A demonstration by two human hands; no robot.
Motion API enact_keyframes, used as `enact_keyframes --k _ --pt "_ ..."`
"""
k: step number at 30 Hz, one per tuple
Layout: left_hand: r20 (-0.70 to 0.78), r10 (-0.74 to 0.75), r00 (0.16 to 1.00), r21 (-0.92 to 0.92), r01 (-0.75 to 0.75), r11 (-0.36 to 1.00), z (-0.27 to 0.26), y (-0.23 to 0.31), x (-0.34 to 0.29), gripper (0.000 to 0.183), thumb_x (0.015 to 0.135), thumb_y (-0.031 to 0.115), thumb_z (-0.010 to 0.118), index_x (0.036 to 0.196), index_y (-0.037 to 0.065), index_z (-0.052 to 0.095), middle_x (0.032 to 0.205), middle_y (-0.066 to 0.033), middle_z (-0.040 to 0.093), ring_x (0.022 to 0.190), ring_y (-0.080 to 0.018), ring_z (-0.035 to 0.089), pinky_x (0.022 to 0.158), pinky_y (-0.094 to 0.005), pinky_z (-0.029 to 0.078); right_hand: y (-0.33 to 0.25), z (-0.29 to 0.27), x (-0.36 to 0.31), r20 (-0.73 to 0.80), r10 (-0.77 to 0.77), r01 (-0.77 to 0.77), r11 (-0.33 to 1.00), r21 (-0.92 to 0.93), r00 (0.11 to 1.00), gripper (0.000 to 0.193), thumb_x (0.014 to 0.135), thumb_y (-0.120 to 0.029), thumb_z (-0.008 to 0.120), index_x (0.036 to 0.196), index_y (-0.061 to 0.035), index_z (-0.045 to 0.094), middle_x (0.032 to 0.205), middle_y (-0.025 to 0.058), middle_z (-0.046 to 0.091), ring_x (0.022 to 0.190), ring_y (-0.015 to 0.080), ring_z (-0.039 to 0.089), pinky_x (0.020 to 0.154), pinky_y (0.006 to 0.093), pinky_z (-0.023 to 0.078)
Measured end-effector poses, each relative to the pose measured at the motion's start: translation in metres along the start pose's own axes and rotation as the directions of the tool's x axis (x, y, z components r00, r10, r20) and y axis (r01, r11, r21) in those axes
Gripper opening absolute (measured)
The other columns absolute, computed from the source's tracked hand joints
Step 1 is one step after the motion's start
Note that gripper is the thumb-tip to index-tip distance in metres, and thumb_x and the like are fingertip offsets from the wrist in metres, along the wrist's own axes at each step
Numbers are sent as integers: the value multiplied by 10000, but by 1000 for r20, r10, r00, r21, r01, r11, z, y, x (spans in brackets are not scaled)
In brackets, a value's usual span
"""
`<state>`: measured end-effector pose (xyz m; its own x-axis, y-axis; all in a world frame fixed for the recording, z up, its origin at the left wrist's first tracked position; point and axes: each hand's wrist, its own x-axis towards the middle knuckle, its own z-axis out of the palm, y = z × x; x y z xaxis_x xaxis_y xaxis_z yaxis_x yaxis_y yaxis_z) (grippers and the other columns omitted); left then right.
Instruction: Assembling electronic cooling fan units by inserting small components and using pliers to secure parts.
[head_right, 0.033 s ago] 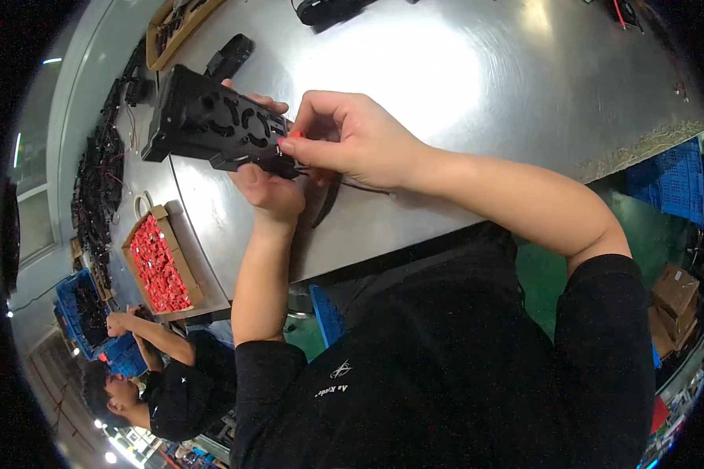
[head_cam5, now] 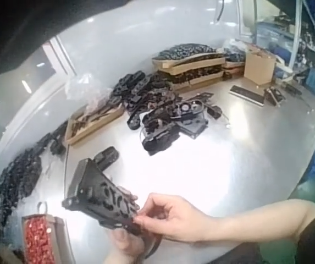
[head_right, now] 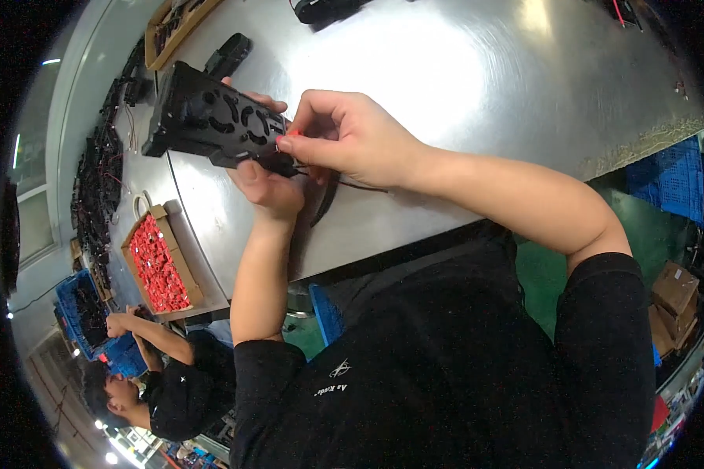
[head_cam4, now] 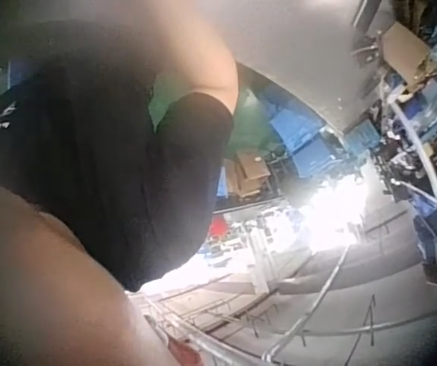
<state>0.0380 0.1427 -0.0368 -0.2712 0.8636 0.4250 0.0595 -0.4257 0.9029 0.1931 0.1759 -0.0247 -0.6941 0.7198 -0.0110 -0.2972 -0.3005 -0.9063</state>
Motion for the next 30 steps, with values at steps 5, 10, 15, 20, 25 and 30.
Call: enact_keyframes --k 5,10,15,20,25,30 --pt "-9 -91 996 -202 87 975 2 2 -5 974 861 700 572 1473 -30 371 1197 -119 522 1064 -234 552 943 -398 478 1 3 -3 51 -66 71 991 -111 997 120 1012 -133 694 1022 -40 618 855 0 659 710 69 621 627 247 519" --pt "-46 -54 997 -172 45 984 4 3 -18 966 866 665 603 1483 -24 325 1216 -131 518 1077 -237 542 957 -406 465 16 1 1 127 -383 404 867 -291 915 91 1009 -96 681 1024 -34 616 858 -4 645 705 63 601 620 249 500" --pt "60 155 986 53 -158 986 -6 0 -9 1009 867 646 646 1498 -29 241 1204 -157 512 1062 -233 524 933 -381 440 -5 3 -5 120 -13 21 997 -67 993 93 1028 -113 652 1021 -38 596 834 -11 618 651 44 545 555 226 432" --pt "80 93 992 -27 -91 995 -4 0 -12 1062 832 639 714 1527 -11 244 1249 -155 518 1095 -233 542 947 -393 464 -12 -1 -10 145 -35 48 995 -89 989 118 1017 -125 681 1003 -26 618 920 15 657 830 75 591 746 258 500" --pt "208 17 978 -148 15 989 -15 15 -22 1117 697 331 947 1545 -9 305 1386 -183 534 1270 -291 573 1108 -417 443 -8 -9 -10 121 -40 76 949 -306 992 140 955 -136 755 955 -27 666 791 -27 627 796 72 589 706 257 492" --pt "303 -120 945 -180 180 967 -12 35 -14 1109 634 113 991 1533 22 347 1375 -136 571 1276 -246 590 1089 -395 482 9 -23 -19 108 -50 97 865 -492 993 104 937 -126 743 993 -43 716 880 45 705 843 128 644 794 311 521"
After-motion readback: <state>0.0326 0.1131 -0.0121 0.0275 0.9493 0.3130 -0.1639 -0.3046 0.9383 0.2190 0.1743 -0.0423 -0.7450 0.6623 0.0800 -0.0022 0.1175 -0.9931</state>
